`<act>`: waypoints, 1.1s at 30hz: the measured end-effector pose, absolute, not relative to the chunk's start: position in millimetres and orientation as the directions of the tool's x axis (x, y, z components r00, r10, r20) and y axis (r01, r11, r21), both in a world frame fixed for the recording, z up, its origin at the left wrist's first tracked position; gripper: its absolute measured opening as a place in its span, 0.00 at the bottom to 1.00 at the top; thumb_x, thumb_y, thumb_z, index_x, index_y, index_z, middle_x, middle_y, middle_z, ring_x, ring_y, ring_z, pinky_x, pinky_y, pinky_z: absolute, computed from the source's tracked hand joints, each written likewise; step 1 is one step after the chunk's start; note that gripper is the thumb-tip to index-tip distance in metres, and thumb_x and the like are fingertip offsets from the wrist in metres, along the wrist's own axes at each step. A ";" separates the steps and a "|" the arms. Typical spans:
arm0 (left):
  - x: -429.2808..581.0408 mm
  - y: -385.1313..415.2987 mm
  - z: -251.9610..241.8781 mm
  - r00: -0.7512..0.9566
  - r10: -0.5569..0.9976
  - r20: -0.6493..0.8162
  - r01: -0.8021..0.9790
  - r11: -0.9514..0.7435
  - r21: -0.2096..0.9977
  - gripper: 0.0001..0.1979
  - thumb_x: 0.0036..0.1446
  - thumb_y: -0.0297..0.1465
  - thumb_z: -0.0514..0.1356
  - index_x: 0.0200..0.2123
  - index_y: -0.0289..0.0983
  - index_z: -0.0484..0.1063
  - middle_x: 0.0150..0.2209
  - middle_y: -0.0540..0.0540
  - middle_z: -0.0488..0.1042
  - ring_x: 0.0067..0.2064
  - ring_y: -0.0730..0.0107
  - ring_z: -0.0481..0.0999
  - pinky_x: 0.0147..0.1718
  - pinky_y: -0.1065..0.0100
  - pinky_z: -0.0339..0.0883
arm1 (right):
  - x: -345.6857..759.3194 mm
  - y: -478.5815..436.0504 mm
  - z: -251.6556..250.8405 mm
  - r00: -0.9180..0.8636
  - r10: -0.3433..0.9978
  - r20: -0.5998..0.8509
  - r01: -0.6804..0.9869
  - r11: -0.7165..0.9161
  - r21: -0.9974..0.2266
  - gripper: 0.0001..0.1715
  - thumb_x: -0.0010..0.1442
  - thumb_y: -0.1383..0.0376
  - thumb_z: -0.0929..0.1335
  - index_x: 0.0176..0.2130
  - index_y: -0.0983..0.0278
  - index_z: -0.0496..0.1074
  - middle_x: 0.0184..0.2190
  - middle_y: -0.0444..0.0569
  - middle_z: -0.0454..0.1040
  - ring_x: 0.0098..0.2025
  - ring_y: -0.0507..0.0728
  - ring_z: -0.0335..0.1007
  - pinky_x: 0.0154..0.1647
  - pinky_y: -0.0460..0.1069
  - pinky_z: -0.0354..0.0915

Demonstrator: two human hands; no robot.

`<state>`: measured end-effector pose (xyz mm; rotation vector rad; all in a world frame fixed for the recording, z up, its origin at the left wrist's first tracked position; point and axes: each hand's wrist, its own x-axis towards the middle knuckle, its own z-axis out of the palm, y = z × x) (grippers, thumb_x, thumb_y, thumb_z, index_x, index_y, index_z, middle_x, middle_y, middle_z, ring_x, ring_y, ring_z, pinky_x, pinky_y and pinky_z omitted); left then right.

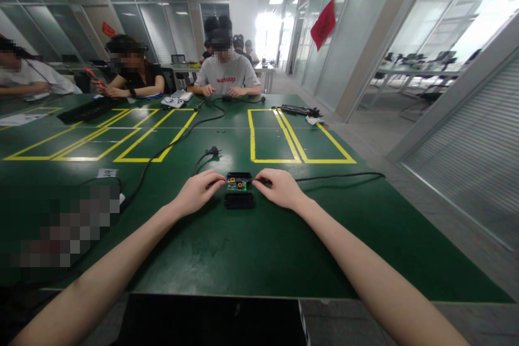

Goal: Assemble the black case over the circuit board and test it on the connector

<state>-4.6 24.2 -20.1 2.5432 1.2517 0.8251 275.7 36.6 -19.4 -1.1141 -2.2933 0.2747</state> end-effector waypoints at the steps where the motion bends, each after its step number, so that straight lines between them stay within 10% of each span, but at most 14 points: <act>1: -4.5 23.0 -18.4 0.487 0.773 0.406 0.655 -0.631 0.415 0.13 0.72 0.36 0.53 0.43 0.38 0.77 0.40 0.46 0.77 0.40 0.66 0.77 0.41 0.67 0.70 | 278.6 36.1 -17.3 -0.501 0.766 0.403 0.652 0.640 -0.406 0.11 0.66 0.60 0.67 0.36 0.62 0.78 0.31 0.49 0.79 0.29 0.55 0.72 0.31 0.49 0.64; 11: -6.3 8.3 -16.7 0.585 0.763 0.275 0.523 -0.614 0.592 0.10 0.67 0.33 0.57 0.38 0.37 0.78 0.36 0.46 0.79 0.36 0.68 0.77 0.37 0.69 0.68 | 279.5 25.8 -14.0 -0.667 0.673 0.319 0.476 0.715 -0.512 0.14 0.64 0.60 0.67 0.31 0.64 0.77 0.23 0.46 0.75 0.23 0.51 0.66 0.27 0.46 0.60; 24: 1.1 8.9 -20.3 0.527 0.813 0.247 0.685 -0.579 0.443 0.08 0.68 0.33 0.58 0.43 0.41 0.77 0.41 0.48 0.79 0.40 0.65 0.78 0.41 0.67 0.69 | 280.0 33.6 -18.2 -0.639 0.711 0.293 0.555 0.690 -0.465 0.09 0.62 0.62 0.68 0.33 0.63 0.77 0.24 0.45 0.75 0.24 0.51 0.66 0.30 0.46 0.58; 33: -4.0 11.1 -17.8 0.551 0.785 0.282 0.564 -0.599 0.568 0.09 0.65 0.32 0.61 0.37 0.38 0.81 0.37 0.46 0.76 0.37 0.68 0.76 0.37 0.69 0.68 | 273.9 34.4 -20.2 -0.629 0.736 0.249 0.604 0.665 -0.440 0.24 0.70 0.56 0.62 0.25 0.63 0.69 0.21 0.45 0.69 0.25 0.52 0.63 0.29 0.48 0.54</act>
